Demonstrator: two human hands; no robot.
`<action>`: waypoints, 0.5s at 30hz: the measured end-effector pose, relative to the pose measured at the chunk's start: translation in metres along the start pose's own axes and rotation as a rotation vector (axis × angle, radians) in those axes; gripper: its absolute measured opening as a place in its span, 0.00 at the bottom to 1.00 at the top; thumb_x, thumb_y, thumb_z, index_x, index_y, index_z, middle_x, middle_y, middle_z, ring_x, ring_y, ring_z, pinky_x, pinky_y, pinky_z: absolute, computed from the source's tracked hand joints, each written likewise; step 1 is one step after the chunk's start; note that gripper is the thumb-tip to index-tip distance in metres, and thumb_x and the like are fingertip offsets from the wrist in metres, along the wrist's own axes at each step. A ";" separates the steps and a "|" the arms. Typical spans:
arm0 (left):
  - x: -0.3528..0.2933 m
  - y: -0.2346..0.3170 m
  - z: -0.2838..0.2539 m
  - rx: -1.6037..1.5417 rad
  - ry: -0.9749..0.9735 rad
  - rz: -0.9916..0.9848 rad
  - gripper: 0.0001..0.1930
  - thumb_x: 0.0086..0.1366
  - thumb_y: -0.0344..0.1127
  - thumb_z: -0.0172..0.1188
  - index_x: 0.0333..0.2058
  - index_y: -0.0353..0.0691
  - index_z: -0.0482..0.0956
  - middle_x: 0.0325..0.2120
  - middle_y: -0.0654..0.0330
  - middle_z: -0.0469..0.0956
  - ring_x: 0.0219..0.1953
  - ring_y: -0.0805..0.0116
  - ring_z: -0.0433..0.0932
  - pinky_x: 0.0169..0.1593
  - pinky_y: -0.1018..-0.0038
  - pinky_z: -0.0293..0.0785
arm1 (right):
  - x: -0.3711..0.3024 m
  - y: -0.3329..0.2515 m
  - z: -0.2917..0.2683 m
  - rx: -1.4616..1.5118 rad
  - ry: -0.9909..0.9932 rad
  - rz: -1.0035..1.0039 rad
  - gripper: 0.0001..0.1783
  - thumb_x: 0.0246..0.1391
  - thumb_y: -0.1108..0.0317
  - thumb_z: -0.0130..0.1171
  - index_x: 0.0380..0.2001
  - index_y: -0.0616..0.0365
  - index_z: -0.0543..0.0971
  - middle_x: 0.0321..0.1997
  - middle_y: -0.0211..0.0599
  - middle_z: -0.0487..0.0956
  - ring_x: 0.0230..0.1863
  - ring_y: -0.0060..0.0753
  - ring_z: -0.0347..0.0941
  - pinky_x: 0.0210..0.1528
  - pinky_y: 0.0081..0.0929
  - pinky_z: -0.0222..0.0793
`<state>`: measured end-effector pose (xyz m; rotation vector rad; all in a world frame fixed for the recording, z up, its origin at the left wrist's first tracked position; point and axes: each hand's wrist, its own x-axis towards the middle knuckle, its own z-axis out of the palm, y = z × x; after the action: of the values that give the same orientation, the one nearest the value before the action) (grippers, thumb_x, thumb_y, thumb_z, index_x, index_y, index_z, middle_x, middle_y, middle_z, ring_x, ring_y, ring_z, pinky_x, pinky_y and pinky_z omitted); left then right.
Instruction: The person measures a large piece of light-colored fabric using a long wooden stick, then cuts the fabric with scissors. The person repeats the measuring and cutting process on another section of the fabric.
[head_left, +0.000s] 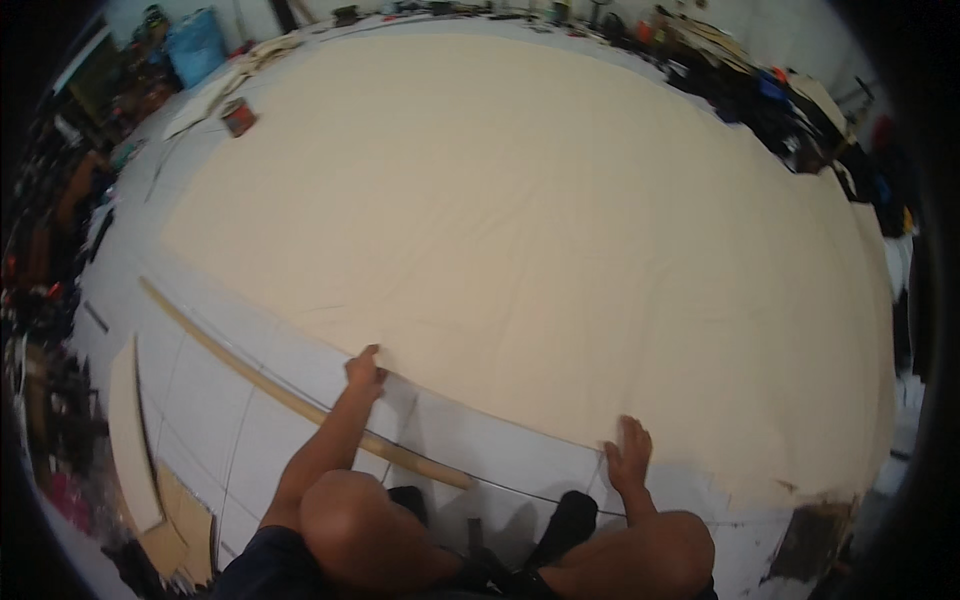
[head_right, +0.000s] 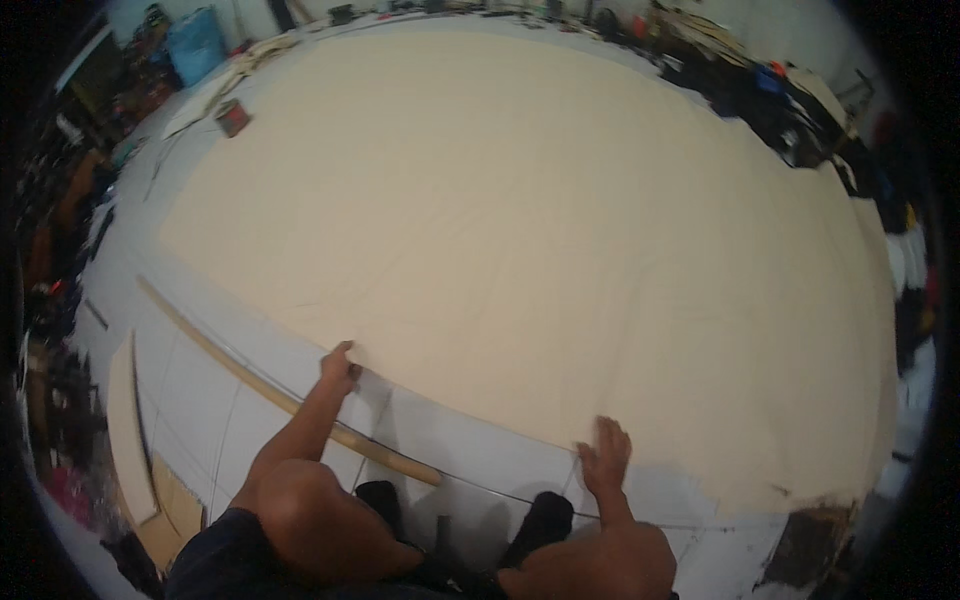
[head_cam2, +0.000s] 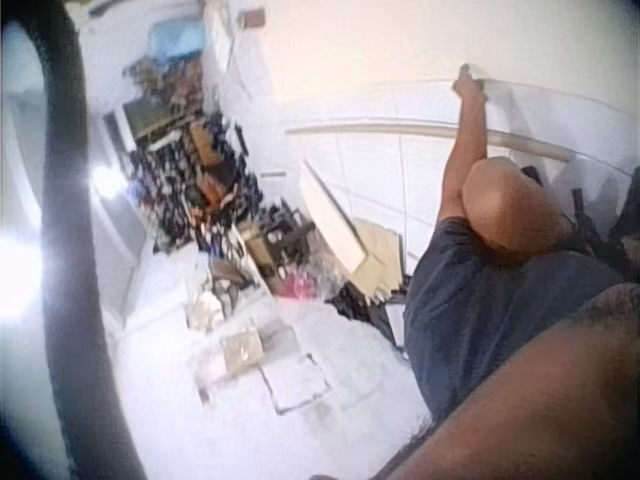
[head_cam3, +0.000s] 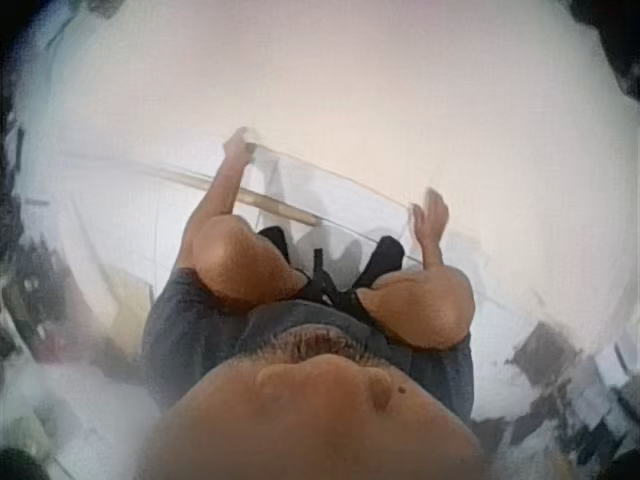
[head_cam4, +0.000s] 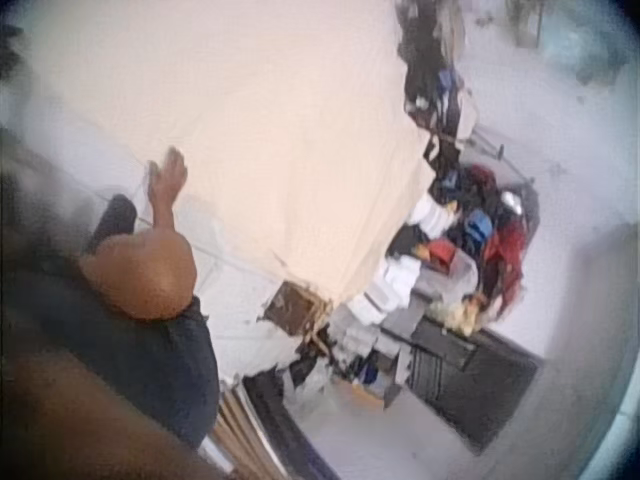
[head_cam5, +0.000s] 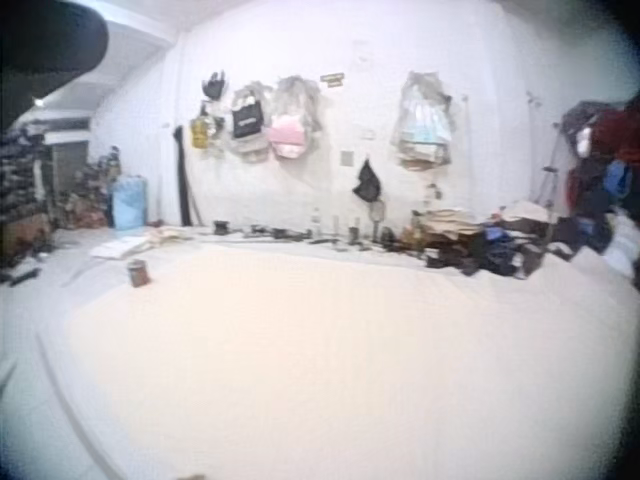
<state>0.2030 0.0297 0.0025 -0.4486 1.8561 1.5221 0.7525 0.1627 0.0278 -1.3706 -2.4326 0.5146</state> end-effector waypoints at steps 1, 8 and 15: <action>-0.001 0.000 0.005 0.028 -0.017 -0.035 0.15 0.59 0.44 0.66 0.33 0.37 0.76 0.24 0.57 0.74 0.21 0.67 0.70 0.22 0.68 0.65 | -0.001 0.002 -0.004 0.025 0.033 0.003 0.34 0.58 0.53 0.58 0.63 0.61 0.68 0.63 0.53 0.69 0.65 0.57 0.61 0.68 0.54 0.49; 0.019 -0.003 -0.029 -0.071 -0.071 -0.051 0.14 0.61 0.40 0.65 0.33 0.35 0.75 0.24 0.56 0.75 0.22 0.66 0.73 0.21 0.71 0.66 | 0.001 -0.002 -0.005 0.199 0.058 -0.027 0.30 0.59 0.60 0.55 0.62 0.64 0.67 0.61 0.58 0.69 0.62 0.59 0.63 0.65 0.51 0.53; -0.013 -0.013 -0.005 -0.099 -0.126 0.041 0.14 0.65 0.35 0.61 0.43 0.31 0.71 0.40 0.52 0.77 0.40 0.58 0.80 0.42 0.65 0.82 | -0.013 -0.009 -0.008 0.012 0.046 -0.024 0.30 0.57 0.61 0.58 0.61 0.64 0.69 0.59 0.58 0.69 0.62 0.59 0.62 0.65 0.51 0.53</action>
<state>0.2192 0.0198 0.0029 -0.3529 1.7085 1.6365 0.7556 0.1488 0.0380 -1.3323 -2.4021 0.4853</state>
